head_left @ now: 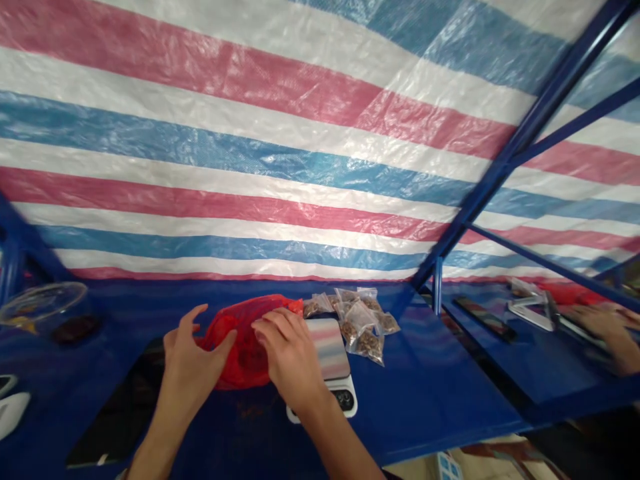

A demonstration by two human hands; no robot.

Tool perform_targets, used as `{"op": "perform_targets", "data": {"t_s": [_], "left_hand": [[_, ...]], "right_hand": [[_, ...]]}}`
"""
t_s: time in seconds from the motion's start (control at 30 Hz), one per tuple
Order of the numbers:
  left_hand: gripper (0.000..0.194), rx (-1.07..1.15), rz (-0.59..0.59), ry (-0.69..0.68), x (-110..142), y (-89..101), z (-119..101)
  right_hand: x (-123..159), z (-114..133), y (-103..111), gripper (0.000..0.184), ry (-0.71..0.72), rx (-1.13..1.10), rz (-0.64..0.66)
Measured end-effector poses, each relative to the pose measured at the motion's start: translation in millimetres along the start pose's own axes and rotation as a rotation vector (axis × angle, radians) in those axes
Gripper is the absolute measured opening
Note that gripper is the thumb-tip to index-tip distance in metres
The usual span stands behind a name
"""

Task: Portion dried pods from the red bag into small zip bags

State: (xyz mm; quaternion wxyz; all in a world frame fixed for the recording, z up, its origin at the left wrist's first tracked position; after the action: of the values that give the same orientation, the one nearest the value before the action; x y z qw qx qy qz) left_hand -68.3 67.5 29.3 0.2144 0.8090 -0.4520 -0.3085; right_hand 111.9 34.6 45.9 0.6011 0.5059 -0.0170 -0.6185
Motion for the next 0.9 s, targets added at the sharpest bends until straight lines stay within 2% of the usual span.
{"op": "perform_targets", "data": {"t_s": [0.07, 0.13, 0.2, 0.27, 0.3, 0.4, 0.47, 0.57, 0.63, 0.7, 0.83, 0.9], "left_hand": [[0.081, 0.027, -0.082, 0.018, 2.4, 7.2, -10.8], [0.074, 0.04, -0.195, -0.01, 6.0, 16.7, -22.7], [0.064, 0.035, -0.317, -0.092, 9.4, 25.1, -32.0], [0.052, 0.024, -0.416, -0.189, 12.5, 29.7, -36.5], [0.046, 0.023, -0.449, -0.241, 14.2, 30.0, -37.1], [0.03, 0.02, -0.48, -0.431, 21.8, 24.5, -37.1], [0.023, 0.028, -0.492, -0.574, 29.7, 18.8, -38.9], [0.024, 0.073, -0.455, -0.761, 43.0, 11.6, -46.0], [0.029, 0.102, -0.413, -0.842, 50.6, 7.6, -52.3], [0.031, 0.128, -0.395, -0.884, 56.4, 3.3, -58.4], [0.034, 0.235, -0.314, -0.911, 66.5, -6.8, -69.4], [0.034, 0.3, -0.225, -0.877, 72.8, -10.6, -74.1]], "right_hand": [[1.5, -5.0, 18.2, 0.039, -0.086, -0.086, -0.097], [8.1, -19.8, 48.6, 0.044, -0.193, -0.128, -0.222], [23.6, -46.3, 85.3, 0.042, -0.297, -0.088, -0.382], [49.2, -82.3, 118.6, 0.041, -0.455, -0.044, -0.475], [64.9, -101.7, 131.7, 0.041, -0.559, 0.004, -0.49], [112.7, -151.6, 154.0, 0.038, -0.809, 0.218, -0.382], [134.8, -170.8, 157.4, 0.039, -0.846, 0.255, -0.316], [140.2, -175.3, 154.4, 0.048, -0.75, 0.28, -0.288], [126.3, -166.8, 150.5, 0.052, -0.678, 0.352, -0.309], [104.0, -155.6, 145.0, 0.046, -0.661, 0.412, -0.315], [60.0, -141.2, 129.1, 0.034, -0.684, 0.399, -0.162], [48.3, -137.4, 123.5, 0.034, -0.691, 0.341, -0.16]]}}
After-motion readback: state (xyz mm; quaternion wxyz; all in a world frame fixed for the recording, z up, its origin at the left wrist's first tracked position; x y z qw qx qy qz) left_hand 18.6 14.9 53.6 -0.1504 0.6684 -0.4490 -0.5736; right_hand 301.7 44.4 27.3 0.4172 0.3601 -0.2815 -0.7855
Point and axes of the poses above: each hand's wrist, its own x-axis away from the middle knuckle, its own y-axis out of the back of the hand, z = x × y, the point moved 1 cm from there along -x, towards the middle knuckle, and after that the axes turned 6 degrees about -x, right-handed, at the moved point
